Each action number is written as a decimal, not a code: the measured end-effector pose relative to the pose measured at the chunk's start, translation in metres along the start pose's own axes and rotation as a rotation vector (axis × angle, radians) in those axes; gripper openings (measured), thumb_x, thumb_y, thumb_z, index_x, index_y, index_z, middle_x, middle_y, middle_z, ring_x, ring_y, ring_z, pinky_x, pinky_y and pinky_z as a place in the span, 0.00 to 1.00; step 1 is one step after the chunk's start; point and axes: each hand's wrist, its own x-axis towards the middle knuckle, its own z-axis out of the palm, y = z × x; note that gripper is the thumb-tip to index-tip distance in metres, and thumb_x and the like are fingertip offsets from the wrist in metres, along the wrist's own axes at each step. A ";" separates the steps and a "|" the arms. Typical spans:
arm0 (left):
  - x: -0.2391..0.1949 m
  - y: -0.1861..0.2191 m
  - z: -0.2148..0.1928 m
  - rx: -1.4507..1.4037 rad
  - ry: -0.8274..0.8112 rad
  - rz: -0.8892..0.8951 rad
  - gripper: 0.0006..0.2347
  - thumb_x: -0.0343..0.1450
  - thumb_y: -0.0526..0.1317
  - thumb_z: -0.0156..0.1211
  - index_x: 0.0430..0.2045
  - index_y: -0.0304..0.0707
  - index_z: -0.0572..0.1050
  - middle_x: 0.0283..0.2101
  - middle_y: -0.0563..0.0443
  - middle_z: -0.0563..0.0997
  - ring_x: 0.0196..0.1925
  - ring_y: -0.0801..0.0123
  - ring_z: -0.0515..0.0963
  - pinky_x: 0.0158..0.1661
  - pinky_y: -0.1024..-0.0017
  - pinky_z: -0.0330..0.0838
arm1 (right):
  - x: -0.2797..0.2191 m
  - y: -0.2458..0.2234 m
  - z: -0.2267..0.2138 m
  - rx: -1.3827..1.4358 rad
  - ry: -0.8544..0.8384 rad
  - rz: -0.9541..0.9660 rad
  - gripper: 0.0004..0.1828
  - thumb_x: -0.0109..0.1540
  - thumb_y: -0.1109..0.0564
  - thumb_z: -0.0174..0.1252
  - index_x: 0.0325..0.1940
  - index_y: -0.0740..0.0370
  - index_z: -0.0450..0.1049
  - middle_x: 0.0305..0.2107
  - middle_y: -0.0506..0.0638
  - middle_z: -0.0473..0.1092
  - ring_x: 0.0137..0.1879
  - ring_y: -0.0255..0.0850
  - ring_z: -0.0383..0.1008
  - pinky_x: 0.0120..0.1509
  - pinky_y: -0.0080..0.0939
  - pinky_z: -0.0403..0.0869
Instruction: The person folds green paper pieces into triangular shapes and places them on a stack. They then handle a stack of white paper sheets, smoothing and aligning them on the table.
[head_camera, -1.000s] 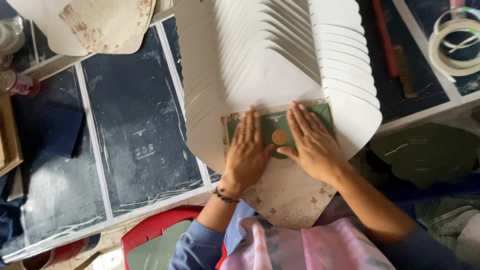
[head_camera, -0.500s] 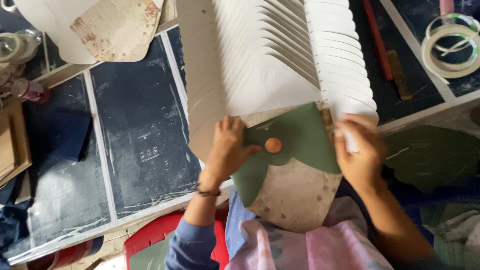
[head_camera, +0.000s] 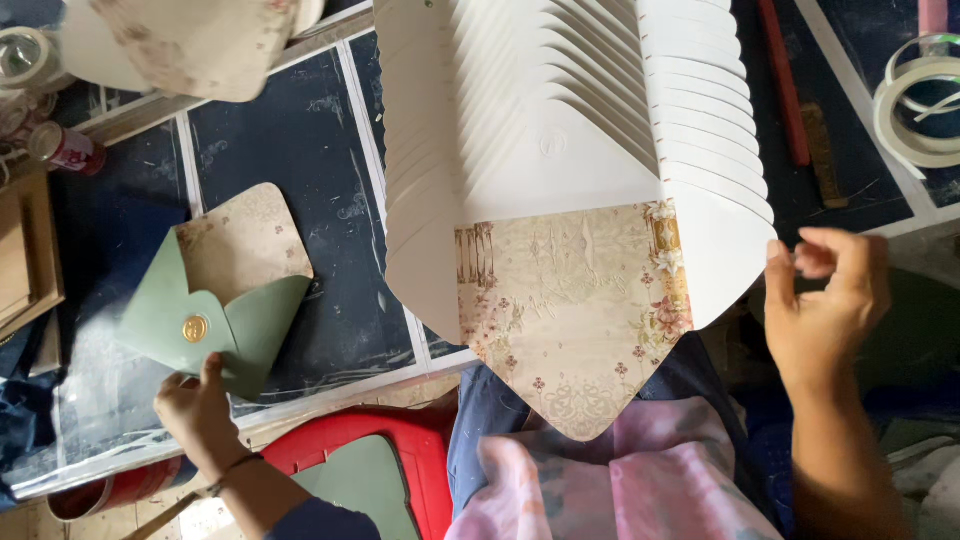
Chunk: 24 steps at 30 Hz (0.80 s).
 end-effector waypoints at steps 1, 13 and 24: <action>0.003 0.004 0.008 -0.001 -0.001 0.002 0.22 0.80 0.45 0.75 0.21 0.34 0.71 0.22 0.46 0.76 0.20 0.64 0.67 0.23 0.58 0.63 | 0.011 -0.008 0.001 -0.002 0.002 0.001 0.12 0.74 0.75 0.68 0.59 0.79 0.73 0.42 0.66 0.68 0.44 0.54 0.70 0.56 0.53 0.71; -0.138 0.265 0.122 -0.132 -0.442 1.022 0.26 0.74 0.40 0.61 0.66 0.26 0.62 0.67 0.36 0.67 0.65 0.46 0.71 0.63 0.46 0.68 | 0.051 -0.012 0.103 -0.372 -0.375 -0.283 0.23 0.60 0.51 0.71 0.56 0.62 0.79 0.49 0.59 0.67 0.55 0.60 0.65 0.54 0.62 0.67; -0.128 0.251 0.143 -0.367 -0.483 0.847 0.19 0.65 0.45 0.75 0.46 0.39 0.75 0.51 0.48 0.69 0.56 0.57 0.75 0.57 0.54 0.66 | 0.033 0.009 0.100 0.035 -0.231 -0.179 0.19 0.60 0.58 0.77 0.51 0.64 0.80 0.47 0.59 0.67 0.55 0.58 0.69 0.64 0.55 0.67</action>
